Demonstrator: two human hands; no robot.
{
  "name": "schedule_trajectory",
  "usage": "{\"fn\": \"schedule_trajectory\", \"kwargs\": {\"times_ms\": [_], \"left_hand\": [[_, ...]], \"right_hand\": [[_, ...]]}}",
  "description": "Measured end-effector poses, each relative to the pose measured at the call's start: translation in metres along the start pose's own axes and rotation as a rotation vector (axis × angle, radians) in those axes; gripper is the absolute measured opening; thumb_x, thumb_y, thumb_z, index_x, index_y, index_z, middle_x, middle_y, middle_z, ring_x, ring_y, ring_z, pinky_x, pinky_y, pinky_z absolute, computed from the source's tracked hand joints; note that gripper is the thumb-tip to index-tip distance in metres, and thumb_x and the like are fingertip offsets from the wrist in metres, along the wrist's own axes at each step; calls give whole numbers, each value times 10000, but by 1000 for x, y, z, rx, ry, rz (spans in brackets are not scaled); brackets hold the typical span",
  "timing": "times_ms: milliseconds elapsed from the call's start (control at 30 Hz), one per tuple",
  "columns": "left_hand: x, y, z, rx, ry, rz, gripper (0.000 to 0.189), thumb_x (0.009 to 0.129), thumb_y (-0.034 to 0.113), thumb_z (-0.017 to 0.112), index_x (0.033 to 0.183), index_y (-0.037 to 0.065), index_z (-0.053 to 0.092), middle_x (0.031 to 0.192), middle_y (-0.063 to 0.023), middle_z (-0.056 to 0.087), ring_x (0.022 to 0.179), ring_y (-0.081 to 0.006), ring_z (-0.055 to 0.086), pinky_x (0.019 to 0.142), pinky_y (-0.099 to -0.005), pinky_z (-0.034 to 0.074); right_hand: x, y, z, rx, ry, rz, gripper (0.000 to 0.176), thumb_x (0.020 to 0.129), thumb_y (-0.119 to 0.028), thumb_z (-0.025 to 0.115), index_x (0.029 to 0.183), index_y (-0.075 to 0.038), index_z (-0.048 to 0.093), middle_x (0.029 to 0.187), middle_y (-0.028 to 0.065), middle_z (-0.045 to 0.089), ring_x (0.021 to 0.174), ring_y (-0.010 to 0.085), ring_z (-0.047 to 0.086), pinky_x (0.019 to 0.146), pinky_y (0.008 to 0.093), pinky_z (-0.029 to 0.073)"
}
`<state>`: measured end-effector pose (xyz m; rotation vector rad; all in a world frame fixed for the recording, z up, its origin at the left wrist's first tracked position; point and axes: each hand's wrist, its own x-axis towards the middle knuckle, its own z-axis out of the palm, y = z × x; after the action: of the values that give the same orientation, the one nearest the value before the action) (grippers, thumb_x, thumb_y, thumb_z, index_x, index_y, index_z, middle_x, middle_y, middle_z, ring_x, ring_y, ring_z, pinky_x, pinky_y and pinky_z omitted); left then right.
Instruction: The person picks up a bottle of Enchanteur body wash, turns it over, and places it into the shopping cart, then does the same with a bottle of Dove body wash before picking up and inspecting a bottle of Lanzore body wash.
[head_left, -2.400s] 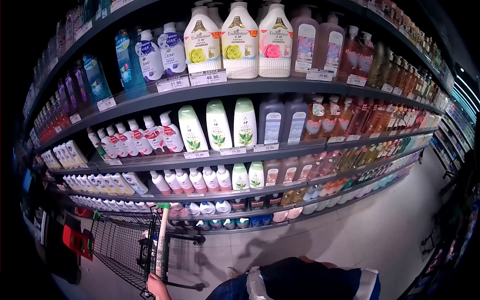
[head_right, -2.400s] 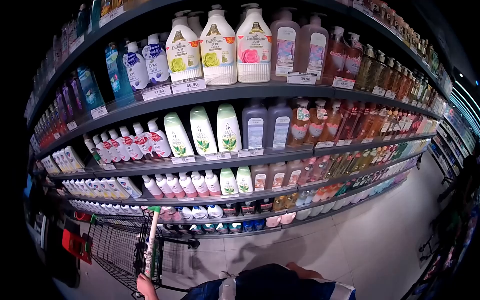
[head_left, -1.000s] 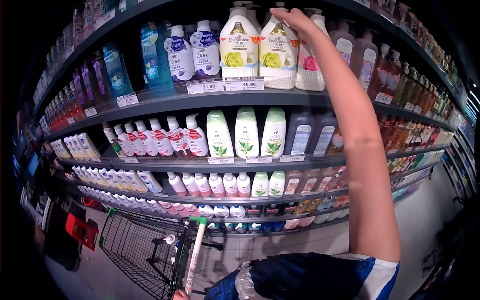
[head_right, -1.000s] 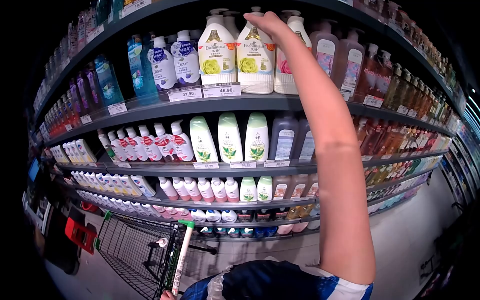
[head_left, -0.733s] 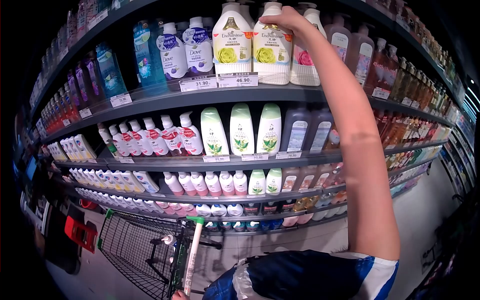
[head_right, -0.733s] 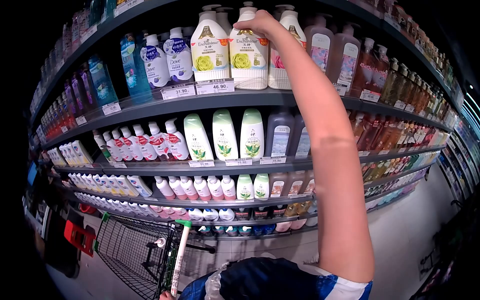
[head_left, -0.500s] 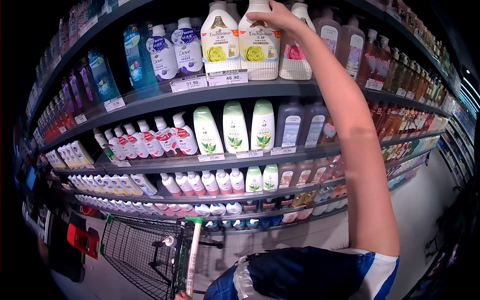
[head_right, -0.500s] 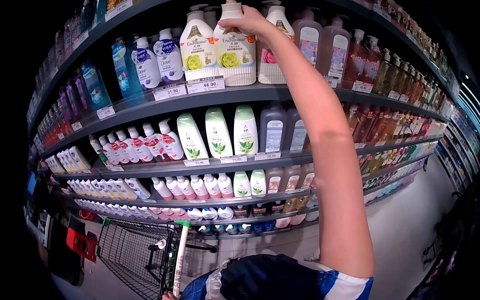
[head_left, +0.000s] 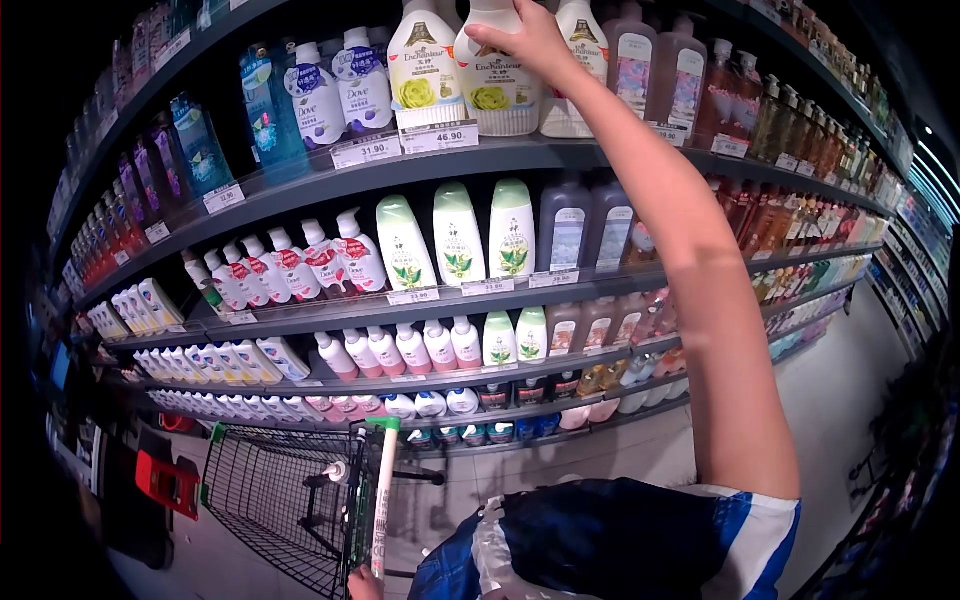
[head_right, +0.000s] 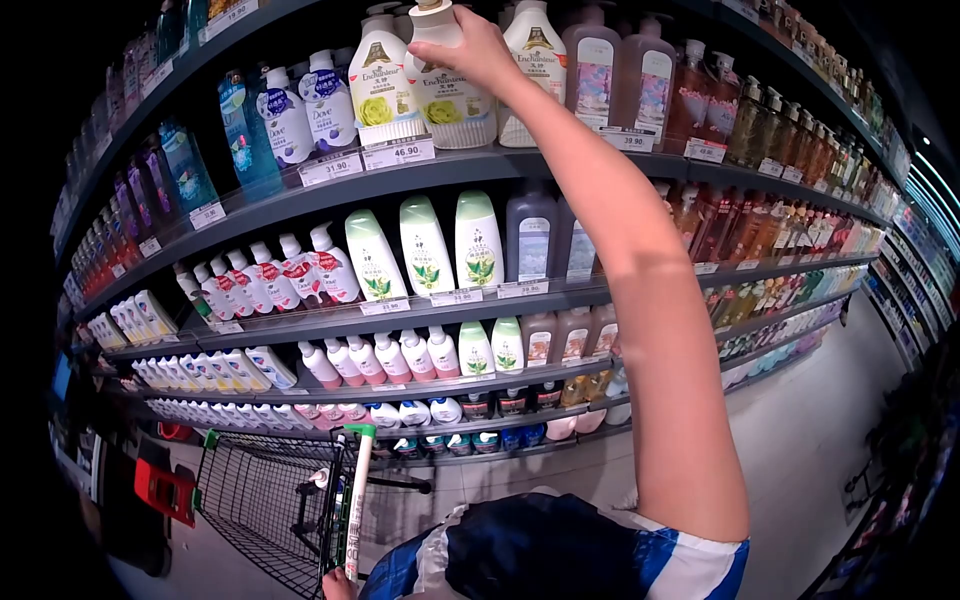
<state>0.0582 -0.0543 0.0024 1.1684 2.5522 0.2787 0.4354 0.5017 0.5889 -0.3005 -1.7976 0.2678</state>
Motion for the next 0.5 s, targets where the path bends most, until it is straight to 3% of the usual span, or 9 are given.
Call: {"fn": "schedule_trajectory", "kwargs": {"times_ms": [100, 300, 500], "left_hand": [[3, -5, 2, 27, 0, 4, 324, 974, 249, 408, 952, -12, 600, 756, -200, 613, 707, -347, 612, 624, -440, 479], [12, -17, 12, 94, -19, 26, 322, 976, 248, 402, 945, -5, 598, 750, -190, 610, 700, -337, 612, 618, -438, 474], [29, -55, 48, 308, -56, 113, 321, 978, 248, 395, 939, 1, 596, 743, -181, 606, 694, -326, 612, 612, -436, 470]], "right_hand": [[-4, -4, -4, 175, -18, 64, 434, 774, -165, 704, 1161, -38, 553, 974, 37, 617, 872, 130, 602, 756, 283, 506], [-3, 8, -22, 120, 83, 32, 416, 801, -174, 673, 1169, -33, 538, 997, 37, 592, 886, 131, 576, 767, 284, 488], [10, 34, -35, 39, 92, 4, 224, 811, -159, 637, 989, -31, 592, 853, 24, 591, 772, 123, 563, 662, 281, 476]]}}
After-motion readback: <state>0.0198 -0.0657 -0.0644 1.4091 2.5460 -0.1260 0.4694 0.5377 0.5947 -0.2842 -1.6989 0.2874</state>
